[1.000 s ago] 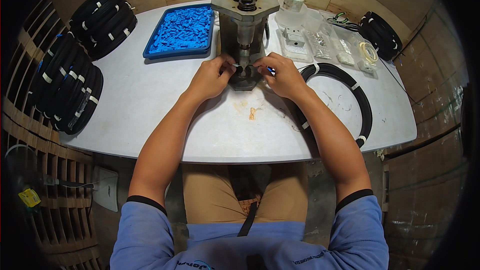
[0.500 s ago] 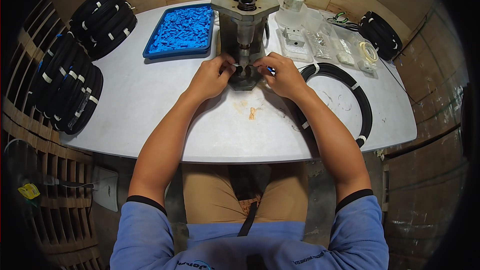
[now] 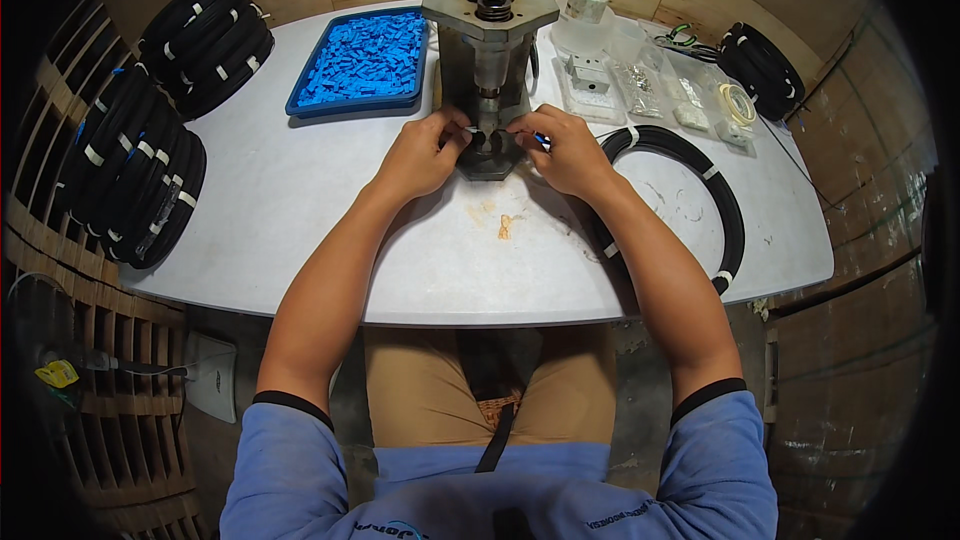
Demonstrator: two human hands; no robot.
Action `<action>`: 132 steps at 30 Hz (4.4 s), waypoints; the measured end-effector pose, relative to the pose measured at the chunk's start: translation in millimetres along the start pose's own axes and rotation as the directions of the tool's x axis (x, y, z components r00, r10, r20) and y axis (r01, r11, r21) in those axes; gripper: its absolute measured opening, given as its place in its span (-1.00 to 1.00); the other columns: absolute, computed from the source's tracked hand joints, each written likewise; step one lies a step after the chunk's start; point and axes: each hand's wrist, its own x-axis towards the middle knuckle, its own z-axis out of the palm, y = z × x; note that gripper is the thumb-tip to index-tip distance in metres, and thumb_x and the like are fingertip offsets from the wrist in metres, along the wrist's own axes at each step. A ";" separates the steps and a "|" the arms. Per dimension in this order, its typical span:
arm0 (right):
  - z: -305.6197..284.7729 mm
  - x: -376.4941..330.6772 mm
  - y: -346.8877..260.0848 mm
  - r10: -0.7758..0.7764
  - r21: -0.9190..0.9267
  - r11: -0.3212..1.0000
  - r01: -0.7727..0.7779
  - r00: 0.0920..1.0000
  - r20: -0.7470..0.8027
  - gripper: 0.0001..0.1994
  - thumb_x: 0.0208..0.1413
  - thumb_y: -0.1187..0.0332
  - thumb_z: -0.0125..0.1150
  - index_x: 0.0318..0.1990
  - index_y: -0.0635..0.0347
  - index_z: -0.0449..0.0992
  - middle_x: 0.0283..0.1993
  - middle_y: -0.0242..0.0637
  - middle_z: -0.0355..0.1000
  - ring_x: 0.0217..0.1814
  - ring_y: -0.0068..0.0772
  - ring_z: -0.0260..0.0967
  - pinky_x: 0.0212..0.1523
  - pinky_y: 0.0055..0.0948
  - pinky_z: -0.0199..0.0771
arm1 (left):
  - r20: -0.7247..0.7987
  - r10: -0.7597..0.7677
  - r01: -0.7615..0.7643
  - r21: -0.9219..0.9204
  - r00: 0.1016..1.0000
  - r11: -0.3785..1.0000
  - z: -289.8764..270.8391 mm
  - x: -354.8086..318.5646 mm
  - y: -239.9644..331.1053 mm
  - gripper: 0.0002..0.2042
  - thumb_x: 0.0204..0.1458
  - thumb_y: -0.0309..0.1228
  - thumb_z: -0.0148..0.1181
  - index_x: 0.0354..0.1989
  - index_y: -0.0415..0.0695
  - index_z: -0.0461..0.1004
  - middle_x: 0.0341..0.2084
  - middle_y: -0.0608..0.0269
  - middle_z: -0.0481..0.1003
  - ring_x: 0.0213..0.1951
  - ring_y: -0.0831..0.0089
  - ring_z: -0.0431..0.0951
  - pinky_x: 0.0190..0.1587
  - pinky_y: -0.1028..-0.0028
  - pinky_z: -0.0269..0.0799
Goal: Winding and processing wire coils using a terminal crimping machine.
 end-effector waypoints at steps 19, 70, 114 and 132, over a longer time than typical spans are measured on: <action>0.9 0.9 0.4 -0.010 0.000 1.000 0.010 1.000 -0.006 -0.75 0.09 0.57 0.28 -0.09 0.08 0.66 -0.21 -0.20 0.57 -0.16 -0.10 0.58 -0.10 -0.26 0.57 | -0.010 0.012 -0.012 -0.004 1.000 1.000 0.3 0.0 -2.4 -0.80 0.24 -0.40 0.22 -0.06 -0.25 0.52 -0.33 0.04 0.65 -0.27 0.24 0.65 -0.10 0.33 0.53; -0.3 1.0 -1.1 0.006 0.010 1.000 -0.006 1.000 0.003 -0.77 0.09 0.55 0.29 -0.10 0.07 0.67 -0.25 -0.20 0.56 -0.18 -0.14 0.58 -0.11 -0.29 0.57 | -0.007 0.018 -0.018 0.009 1.000 1.000 -0.7 -0.1 -1.3 -0.80 0.23 -0.38 0.22 -0.06 -0.22 0.52 -0.30 0.02 0.64 -0.26 0.20 0.65 -0.12 0.31 0.53; -1.0 0.1 -1.6 0.001 0.013 1.000 -0.001 1.000 0.001 -0.76 0.10 0.53 0.29 -0.09 0.05 0.67 -0.25 -0.20 0.56 -0.19 -0.13 0.57 -0.11 -0.28 0.56 | -0.004 0.005 -0.005 -0.006 1.000 1.000 -1.0 -0.5 0.3 -0.81 0.22 -0.40 0.21 -0.07 -0.23 0.53 -0.29 0.02 0.64 -0.24 0.20 0.65 -0.09 0.32 0.52; -0.1 0.0 -1.1 0.004 0.011 1.000 -0.004 1.000 0.001 -0.76 0.09 0.56 0.30 -0.09 0.07 0.67 -0.23 -0.20 0.57 -0.16 -0.13 0.57 -0.09 -0.27 0.56 | -0.016 0.024 -0.024 0.000 1.000 1.000 -0.7 -1.0 -1.5 -0.81 0.23 -0.39 0.21 -0.08 -0.23 0.52 -0.32 0.03 0.63 -0.28 0.23 0.62 -0.11 0.32 0.51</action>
